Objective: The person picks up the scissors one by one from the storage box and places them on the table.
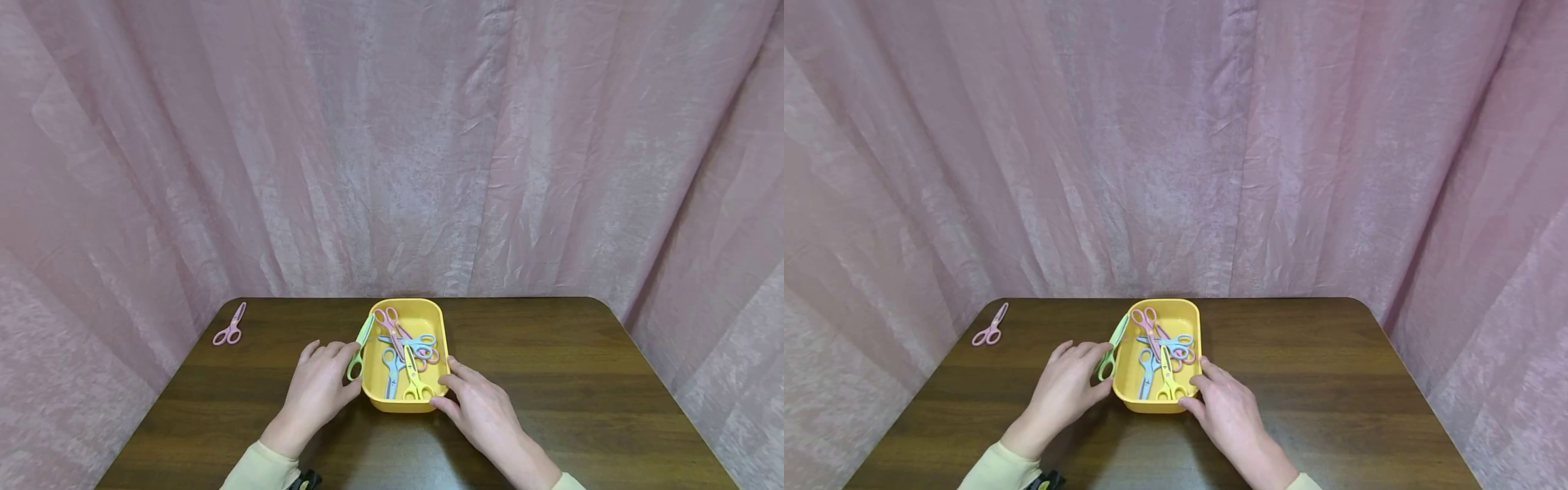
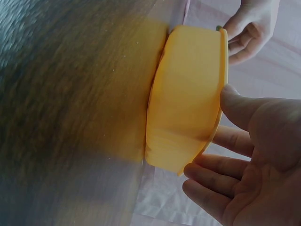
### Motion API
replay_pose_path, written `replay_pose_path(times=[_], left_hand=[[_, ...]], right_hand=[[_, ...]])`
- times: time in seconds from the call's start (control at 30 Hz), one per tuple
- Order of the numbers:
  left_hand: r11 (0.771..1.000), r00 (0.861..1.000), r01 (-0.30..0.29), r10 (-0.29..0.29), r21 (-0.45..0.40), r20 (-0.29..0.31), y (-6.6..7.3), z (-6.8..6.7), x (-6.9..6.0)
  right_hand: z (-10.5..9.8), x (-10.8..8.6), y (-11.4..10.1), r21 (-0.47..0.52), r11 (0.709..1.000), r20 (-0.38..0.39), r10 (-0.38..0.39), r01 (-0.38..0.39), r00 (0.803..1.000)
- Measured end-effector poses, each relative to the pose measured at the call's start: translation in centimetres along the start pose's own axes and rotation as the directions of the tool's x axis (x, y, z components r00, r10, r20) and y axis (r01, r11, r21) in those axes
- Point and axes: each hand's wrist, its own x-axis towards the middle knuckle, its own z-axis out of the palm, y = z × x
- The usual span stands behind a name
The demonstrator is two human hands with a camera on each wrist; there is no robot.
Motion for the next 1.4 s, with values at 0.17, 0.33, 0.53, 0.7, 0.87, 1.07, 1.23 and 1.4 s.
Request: replay_pose_path(times=[0.17,0.33,0.53,0.7,0.87,1.07,1.23,1.4], left_hand=[[0.999,0.998,-0.021,0.022,0.024,-0.054,-0.7,0.0,-0.8],[0.999,0.999,-0.005,0.007,0.034,-0.047,-1.1,0.1,-1.4],[0.999,1.0,0.014,-0.013,0.037,-0.016,-1.5,0.2,-2.1],[0.999,1.0,0.025,-0.025,0.034,0.007,-1.8,0.3,-2.5],[0.999,1.0,0.023,-0.023,0.049,0.005,-2.1,0.2,-2.9],[0.998,1.0,0.016,-0.017,0.067,0.007,-2.4,0.3,-3.4],[0.997,0.999,0.016,-0.018,0.074,0.034,-2.5,0.3,-3.9],[0.997,0.995,0.031,-0.038,0.077,0.09,-2.6,0.4,-4.2]], right_hand=[[0.1,0.0,0.0,0.001,1.0,0.005,0.004,-0.004,1.0],[0.1,0.0,0.0,-0.008,1.0,0.007,0.008,-0.008,1.0],[-0.1,0.0,-0.1,-0.01,1.0,0.008,0.014,-0.014,1.0],[0.0,0.0,-0.2,-0.008,1.0,0.01,0.02,-0.02,1.0],[0.0,0.1,-0.2,-0.008,1.0,0.01,0.021,-0.021,1.0],[0.1,0.1,-0.2,-0.004,1.0,0.009,0.021,-0.021,1.0],[0.1,0.1,-0.1,-0.006,1.0,0.004,0.013,-0.013,1.0],[0.1,0.0,-0.1,-0.01,1.0,-0.004,0.006,-0.006,1.0]])
